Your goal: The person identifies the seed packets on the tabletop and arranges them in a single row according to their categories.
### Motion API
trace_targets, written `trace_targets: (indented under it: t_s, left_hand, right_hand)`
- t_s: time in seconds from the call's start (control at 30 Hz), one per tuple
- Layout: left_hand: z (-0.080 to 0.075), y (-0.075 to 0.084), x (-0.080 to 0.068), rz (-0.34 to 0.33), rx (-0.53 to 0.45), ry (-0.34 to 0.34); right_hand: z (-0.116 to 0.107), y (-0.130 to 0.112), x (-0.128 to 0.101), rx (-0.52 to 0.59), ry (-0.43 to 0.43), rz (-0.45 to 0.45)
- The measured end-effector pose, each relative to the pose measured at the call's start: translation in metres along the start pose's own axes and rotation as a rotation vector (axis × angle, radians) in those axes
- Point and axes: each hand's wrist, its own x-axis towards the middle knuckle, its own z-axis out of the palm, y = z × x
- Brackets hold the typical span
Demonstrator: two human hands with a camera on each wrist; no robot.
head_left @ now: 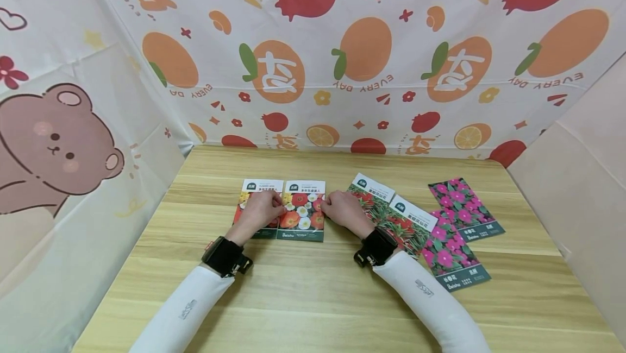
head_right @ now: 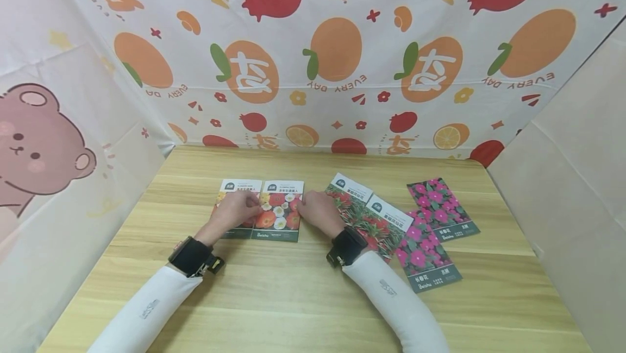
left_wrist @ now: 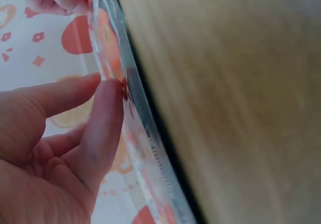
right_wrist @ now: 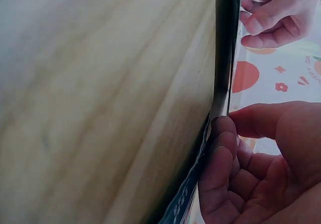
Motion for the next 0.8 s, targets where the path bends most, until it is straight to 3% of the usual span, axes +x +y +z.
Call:
trace_targets:
  t_s: [0.1,0.2,0.37,0.6,0.8]
  left_hand:
    - [-0.001,0.004,-0.005,0.046,0.030,0.013]
    - [-0.001,0.010,-0.010,0.148,0.125,0.014]
    - [0.003,0.014,-0.014,0.251,0.262,-0.097]
    - [0.002,0.003,-0.011,0.206,0.266,-0.287]
    - [-0.006,-0.009,-0.004,0.183,0.232,-0.348]
  right_hand:
    - [-0.002,0.000,-0.001,0.006,0.006,-0.001]
    - [-0.007,-0.001,-0.005,0.041,0.036,-0.007]
    - [-0.020,-0.002,-0.017,0.068,0.116,-0.038]
    - [-0.035,0.016,-0.030,0.062,0.213,-0.084]
    - [-0.053,0.039,-0.034,0.054,0.262,-0.032]
